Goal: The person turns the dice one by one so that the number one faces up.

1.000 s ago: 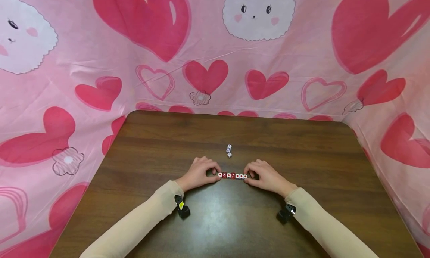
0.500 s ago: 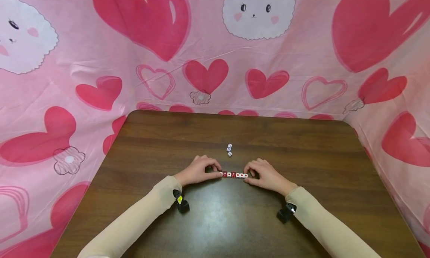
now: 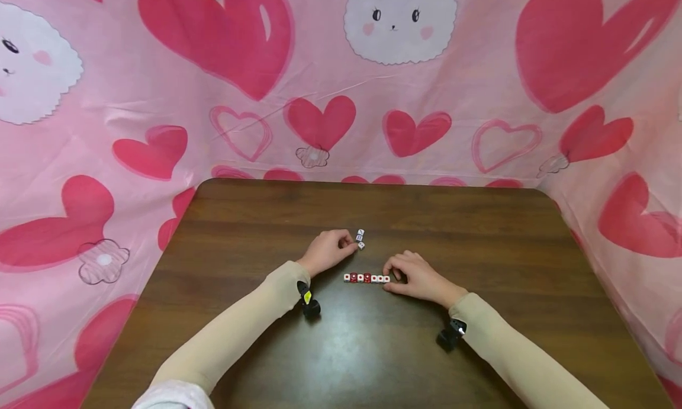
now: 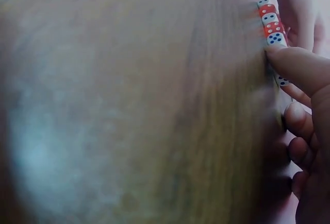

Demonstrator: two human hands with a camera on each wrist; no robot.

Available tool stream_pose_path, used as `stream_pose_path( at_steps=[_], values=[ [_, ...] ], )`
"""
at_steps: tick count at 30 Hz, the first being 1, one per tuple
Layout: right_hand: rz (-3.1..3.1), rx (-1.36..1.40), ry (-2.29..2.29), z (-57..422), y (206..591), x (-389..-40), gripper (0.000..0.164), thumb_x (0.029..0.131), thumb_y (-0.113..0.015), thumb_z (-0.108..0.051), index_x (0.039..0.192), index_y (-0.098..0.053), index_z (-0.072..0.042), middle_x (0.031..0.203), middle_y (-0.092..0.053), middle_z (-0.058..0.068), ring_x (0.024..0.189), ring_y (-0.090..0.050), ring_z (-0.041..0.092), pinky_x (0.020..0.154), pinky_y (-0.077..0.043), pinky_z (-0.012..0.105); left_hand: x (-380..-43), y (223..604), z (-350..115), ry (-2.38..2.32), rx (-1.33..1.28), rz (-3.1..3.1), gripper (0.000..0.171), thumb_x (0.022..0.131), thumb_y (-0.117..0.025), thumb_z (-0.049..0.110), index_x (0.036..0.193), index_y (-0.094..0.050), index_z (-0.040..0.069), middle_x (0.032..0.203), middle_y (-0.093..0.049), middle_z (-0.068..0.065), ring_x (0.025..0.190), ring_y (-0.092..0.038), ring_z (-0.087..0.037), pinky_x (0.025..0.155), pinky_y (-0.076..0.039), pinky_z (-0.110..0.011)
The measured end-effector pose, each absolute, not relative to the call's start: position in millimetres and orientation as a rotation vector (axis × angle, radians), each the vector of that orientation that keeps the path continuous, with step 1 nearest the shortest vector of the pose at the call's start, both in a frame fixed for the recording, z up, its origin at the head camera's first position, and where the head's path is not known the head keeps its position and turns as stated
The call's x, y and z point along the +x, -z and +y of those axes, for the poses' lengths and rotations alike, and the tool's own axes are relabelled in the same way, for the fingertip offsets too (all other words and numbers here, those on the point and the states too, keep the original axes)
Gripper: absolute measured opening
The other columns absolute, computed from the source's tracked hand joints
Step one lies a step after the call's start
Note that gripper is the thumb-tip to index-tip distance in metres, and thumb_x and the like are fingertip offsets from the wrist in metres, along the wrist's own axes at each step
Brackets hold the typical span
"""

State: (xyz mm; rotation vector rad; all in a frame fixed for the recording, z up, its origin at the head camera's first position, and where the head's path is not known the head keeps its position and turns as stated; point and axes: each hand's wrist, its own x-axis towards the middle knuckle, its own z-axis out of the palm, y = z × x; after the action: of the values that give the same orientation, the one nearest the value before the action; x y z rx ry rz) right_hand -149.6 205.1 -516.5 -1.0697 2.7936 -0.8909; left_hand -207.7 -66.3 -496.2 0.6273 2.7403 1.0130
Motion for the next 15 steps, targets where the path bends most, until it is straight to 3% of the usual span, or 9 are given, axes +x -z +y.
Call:
stream_pose_path(
  at_steps=[8, 15],
  values=[
    [2.766, -1.03, 0.852, 203.7, 513.6, -150.9, 0.024, 0.089, -0.084, -0.034, 0.098, -0.063, -0.026, 0.078, -0.049, -0.015, 0.076, -0.036, 0.004, 0.075, -0.03, 0.03, -214.2, 490.1, -49.0, -0.855, 0.443, 2.817, 0.033, 0.095, -0.073, 0.049, 0.081, -0.066, 0.02, 0.071, -0.062, 0.005, 0.066, -0.057, -0.014, 0.058, -0.041, -0.032],
    [2.769, -1.037, 0.863, 202.1, 513.1, -150.1, 0.024, 0.088, -0.084, -0.034, 0.098, -0.064, -0.025, 0.078, -0.049, -0.014, 0.076, -0.036, 0.004, 0.077, -0.031, 0.031, -215.3, 489.1, -49.6, -0.857, 0.466, 2.776, 0.031, 0.094, -0.075, 0.046, 0.084, -0.066, 0.019, 0.074, -0.063, 0.005, 0.068, -0.058, -0.014, 0.059, -0.041, -0.032]
  ],
)
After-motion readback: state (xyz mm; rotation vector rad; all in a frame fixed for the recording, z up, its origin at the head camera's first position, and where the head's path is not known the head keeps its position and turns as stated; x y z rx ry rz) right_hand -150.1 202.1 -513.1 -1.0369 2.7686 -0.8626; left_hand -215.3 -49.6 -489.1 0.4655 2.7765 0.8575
